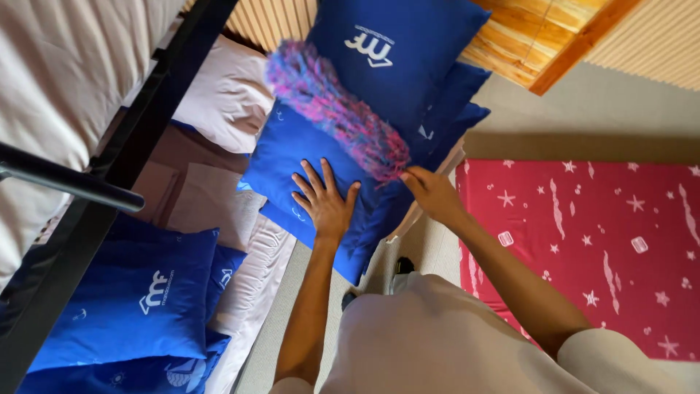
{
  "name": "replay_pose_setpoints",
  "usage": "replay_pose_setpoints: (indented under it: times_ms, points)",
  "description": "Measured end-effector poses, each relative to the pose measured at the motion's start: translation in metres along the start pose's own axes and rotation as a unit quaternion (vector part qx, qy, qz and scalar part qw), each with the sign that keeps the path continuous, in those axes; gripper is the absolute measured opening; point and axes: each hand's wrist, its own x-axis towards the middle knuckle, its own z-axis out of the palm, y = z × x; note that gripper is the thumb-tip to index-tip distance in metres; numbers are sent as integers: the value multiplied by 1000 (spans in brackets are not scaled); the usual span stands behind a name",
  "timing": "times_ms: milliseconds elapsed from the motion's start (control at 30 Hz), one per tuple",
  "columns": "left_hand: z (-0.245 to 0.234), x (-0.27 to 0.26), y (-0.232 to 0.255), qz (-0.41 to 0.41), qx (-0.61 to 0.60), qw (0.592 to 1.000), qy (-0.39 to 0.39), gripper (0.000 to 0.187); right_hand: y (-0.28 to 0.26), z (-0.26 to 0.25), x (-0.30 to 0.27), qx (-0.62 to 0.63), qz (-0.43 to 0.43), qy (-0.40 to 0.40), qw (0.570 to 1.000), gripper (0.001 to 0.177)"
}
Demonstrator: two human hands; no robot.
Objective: Dusting a stack of blue pillows using a colorful feather duster.
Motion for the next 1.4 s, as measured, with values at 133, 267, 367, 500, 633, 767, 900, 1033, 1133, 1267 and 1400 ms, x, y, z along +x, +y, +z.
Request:
replay_pose_setpoints:
  times_ms: [133,267,367,500,633,767,900,1033,1133,1267,1400]
  points:
    - [30,8,-21,-2,59,998,2,84,-21,-5,-46,16,-3,-35,999,34]
    - [42,19,-19,5,158,985,-62,63,-14,-16,-78,56,1,-55,997,22]
    - [25,5,-9,-30,254,953,-160,51,-1,-35,-68,60,-31,-31,997,26]
    - [-22,10,45,16,72,991,110,81,34,-48,-26,96,-17,15,995,24]
    - [-33,25,114,101,7,985,142,103,57,-53,15,192,-4,95,977,22]
    - [-16,77,159,91,94,989,74,133,61,-83,41,297,24,107,948,19]
    - [18,93,152,89,129,985,76,137,85,-106,48,371,51,70,925,17]
    - [35,110,128,134,172,937,273,91,97,-113,67,378,67,76,920,16]
    - [23,150,107,128,135,934,306,69,110,-97,91,361,28,127,924,20]
    - [-11,190,65,92,61,937,331,56,147,-54,105,288,-42,183,939,36]
    - [-117,161,97,128,6,921,368,52,172,-13,114,355,-42,93,929,29]
